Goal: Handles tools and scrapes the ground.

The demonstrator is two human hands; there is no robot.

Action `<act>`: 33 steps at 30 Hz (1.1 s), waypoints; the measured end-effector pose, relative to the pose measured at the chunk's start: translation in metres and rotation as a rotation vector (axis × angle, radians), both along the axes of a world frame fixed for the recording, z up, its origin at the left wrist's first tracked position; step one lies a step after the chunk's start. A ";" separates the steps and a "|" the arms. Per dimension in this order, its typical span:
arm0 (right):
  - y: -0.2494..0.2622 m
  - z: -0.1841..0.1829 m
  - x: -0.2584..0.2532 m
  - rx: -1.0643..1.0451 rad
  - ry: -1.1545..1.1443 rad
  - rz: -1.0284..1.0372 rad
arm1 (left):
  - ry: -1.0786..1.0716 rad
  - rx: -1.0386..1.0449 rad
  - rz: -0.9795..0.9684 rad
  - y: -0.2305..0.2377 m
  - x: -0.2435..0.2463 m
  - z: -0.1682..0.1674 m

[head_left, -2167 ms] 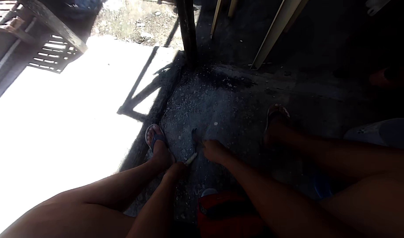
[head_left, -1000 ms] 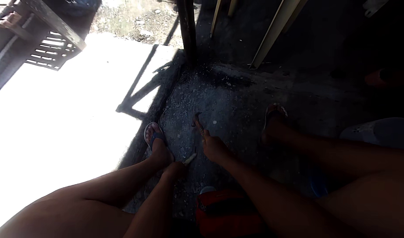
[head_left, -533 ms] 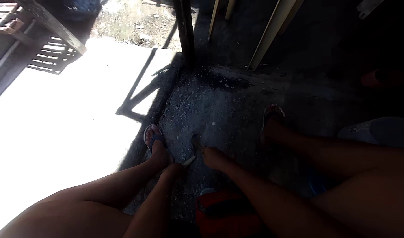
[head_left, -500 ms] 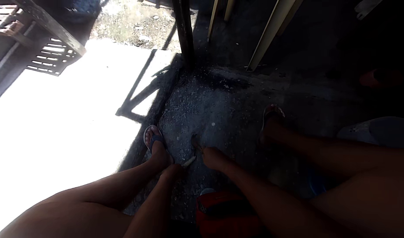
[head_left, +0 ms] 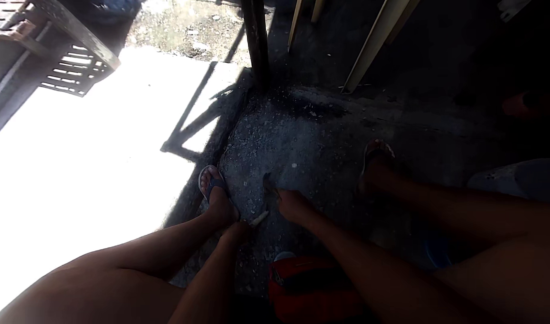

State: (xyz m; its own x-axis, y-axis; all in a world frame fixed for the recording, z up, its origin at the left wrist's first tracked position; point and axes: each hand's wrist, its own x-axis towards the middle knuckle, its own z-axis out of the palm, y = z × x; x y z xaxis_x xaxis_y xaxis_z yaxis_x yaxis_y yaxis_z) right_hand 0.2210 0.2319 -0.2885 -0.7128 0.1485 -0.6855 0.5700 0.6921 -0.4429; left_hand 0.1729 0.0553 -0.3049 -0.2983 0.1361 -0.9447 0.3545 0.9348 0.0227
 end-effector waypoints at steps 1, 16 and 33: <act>-0.002 0.001 -0.001 0.020 0.058 -0.045 | -0.010 -0.022 0.022 0.001 0.003 0.008; -0.006 -0.003 0.007 0.024 0.040 -0.028 | 0.042 -0.013 -0.057 0.008 0.004 0.026; 0.001 0.008 0.002 -0.076 -0.147 0.055 | 0.012 -0.037 -0.056 -0.006 0.005 0.002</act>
